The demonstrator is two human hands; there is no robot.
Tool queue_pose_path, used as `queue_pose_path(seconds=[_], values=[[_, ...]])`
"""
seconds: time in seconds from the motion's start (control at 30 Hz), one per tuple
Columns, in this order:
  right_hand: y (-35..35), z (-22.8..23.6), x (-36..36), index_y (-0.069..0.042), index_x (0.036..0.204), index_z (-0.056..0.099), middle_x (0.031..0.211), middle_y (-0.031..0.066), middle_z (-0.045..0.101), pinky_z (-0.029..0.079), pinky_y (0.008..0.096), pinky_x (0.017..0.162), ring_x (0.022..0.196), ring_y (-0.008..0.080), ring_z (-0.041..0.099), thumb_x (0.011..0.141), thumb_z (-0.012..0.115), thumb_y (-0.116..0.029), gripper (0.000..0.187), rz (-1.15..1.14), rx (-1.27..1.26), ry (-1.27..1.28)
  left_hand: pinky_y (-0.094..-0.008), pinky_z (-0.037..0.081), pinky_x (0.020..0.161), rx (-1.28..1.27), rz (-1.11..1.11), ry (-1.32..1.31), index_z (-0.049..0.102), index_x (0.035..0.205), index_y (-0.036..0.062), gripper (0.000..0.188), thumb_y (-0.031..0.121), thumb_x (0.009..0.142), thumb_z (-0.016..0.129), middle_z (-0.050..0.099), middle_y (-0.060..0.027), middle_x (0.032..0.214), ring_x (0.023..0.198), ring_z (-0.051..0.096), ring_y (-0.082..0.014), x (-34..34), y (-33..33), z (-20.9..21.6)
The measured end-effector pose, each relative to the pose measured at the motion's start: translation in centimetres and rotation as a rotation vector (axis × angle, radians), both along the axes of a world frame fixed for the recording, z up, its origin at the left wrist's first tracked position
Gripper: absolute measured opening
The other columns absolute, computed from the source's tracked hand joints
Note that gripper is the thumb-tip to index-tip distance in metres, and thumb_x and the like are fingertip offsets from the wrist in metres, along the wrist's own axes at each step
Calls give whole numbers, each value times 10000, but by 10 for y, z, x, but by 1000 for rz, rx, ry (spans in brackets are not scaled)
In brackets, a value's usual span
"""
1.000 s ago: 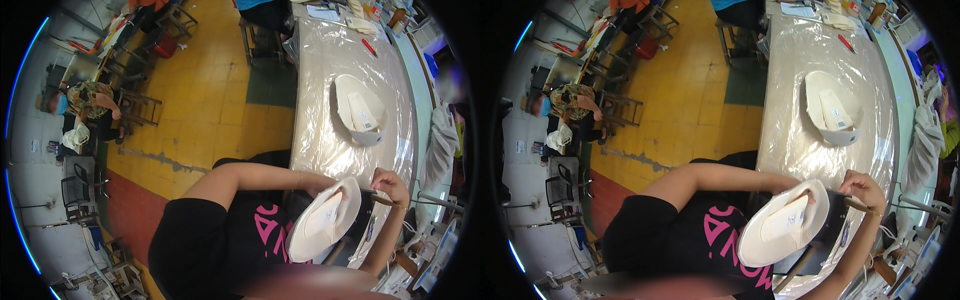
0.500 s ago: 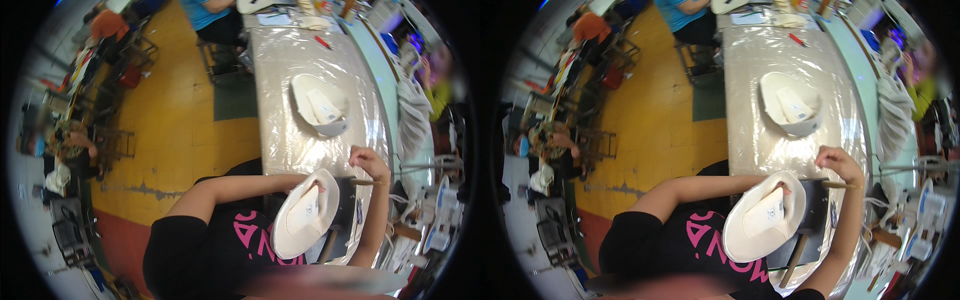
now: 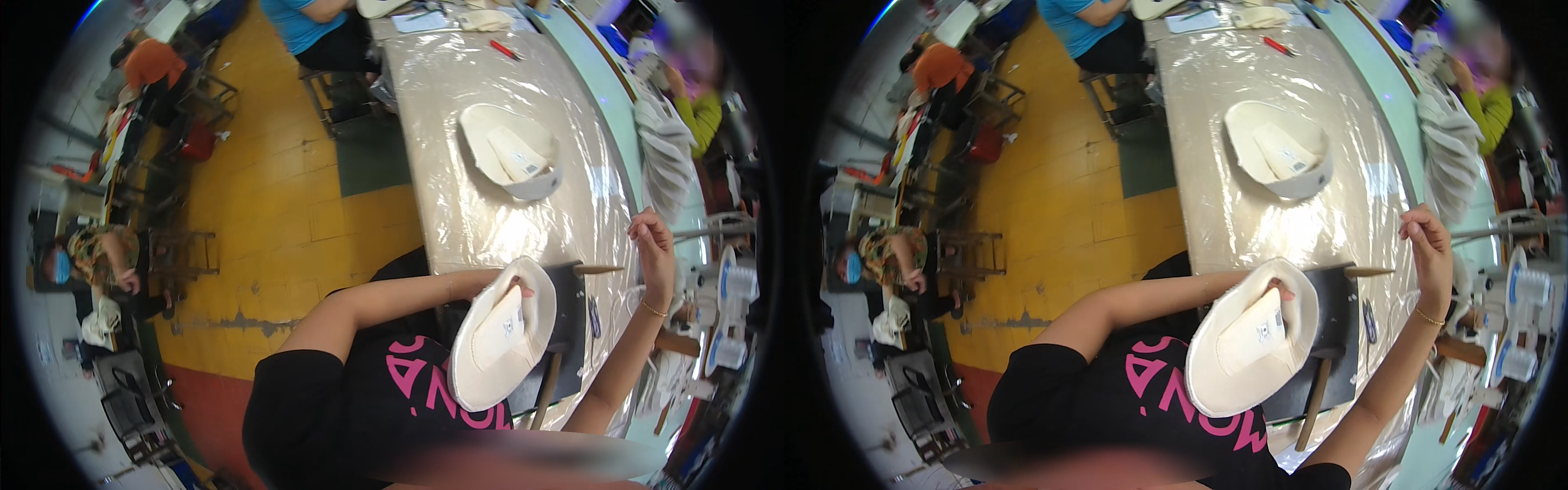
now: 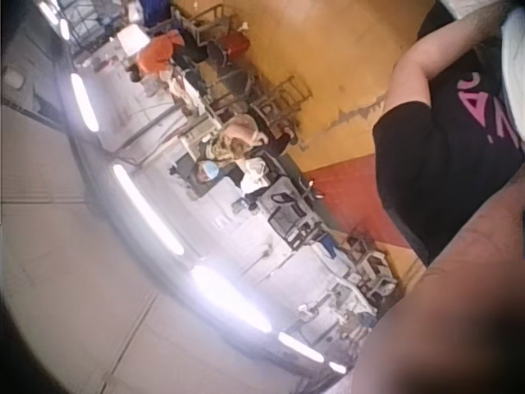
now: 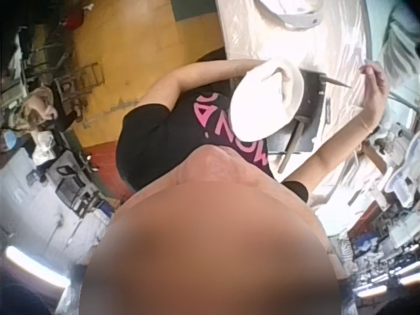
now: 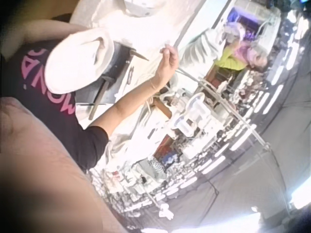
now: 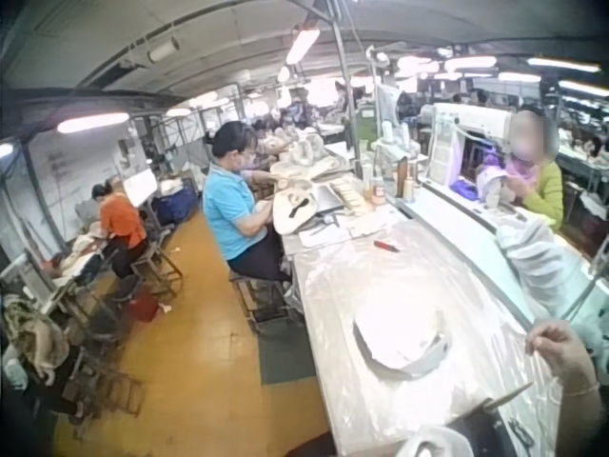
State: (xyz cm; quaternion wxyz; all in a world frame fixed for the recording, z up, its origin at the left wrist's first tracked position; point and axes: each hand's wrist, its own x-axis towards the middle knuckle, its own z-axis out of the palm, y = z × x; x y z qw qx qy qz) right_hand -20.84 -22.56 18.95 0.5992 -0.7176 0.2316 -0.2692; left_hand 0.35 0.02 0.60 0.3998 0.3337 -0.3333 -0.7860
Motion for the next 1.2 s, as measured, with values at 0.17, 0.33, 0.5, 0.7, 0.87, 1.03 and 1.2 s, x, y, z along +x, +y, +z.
queue_pose_path(seconds=[0.17, 0.33, 0.5, 0.7, 0.87, 1.03, 1.2], values=[[35, 48, -36, 16, 995, 660, 867, 14, 506, 382, 240, 782, 835, 115, 491, 972, 613, -86, 114, -172, -212, 23, -304, 523, 855, 73, -30, 74, 619, 1233, 34, 499, 371, 893, 761, 656, -58, 1108, 994, 619, -136, 4, 1, 12], [83, 90, -65, -6, 974, 655, 855, 54, 515, 395, 322, 800, 816, 177, 467, 967, 590, -69, 90, -251, -539, -32, -312, 519, 871, 49, -46, 63, 623, 1230, 43, 486, 351, 885, 774, 652, -52, 1124, 1014, 614, -138, 4, -2, 17], [119, 107, -78, -78, 977, 678, 814, 50, 499, 376, 382, 788, 757, 175, 441, 962, 608, -155, 105, -195, -620, -161, -299, 515, 879, 17, -33, 11, 621, 1233, 42, 477, 347, 895, 765, 653, -37, 1117, 1018, 611, -132, 7, -1, 15], [136, 95, -54, -48, 917, 678, 806, 56, 498, 363, 354, 711, 737, 177, 454, 907, 642, -112, 74, -131, -587, -85, -297, 515, 877, 41, -59, 51, 618, 1231, 36, 459, 343, 914, 745, 652, -33, 1113, 993, 606, -118, 7, -1, 17], [145, 81, -21, -5, 870, 718, 798, 56, 514, 377, 306, 678, 737, 180, 482, 852, 680, -67, 75, -66, -402, 7, -293, 519, 850, 76, -82, 99, 621, 1223, 36, 467, 366, 915, 740, 652, -30, 1106, 978, 605, -108, 10, 3, 19], [130, 65, 21, -20, 1049, 731, 779, 73, 570, 448, 306, 672, 740, 190, 561, 783, 685, 64, 283, 197, -412, 291, -274, 516, 832, -50, -31, -58, 632, 1198, 46, 467, 396, 909, 739, 646, -17, 1050, 943, 601, -94, 8, 5, 28], [91, 50, 117, -189, 1584, 288, 801, 83, 594, 493, 325, 744, 721, 183, 563, 803, 645, 92, 904, 416, -277, 504, -266, 502, 722, -46, 45, -77, 688, 1033, 25, 387, 395, 927, 722, 643, 13, 922, 834, 572, -81, 7, 7, 36]])
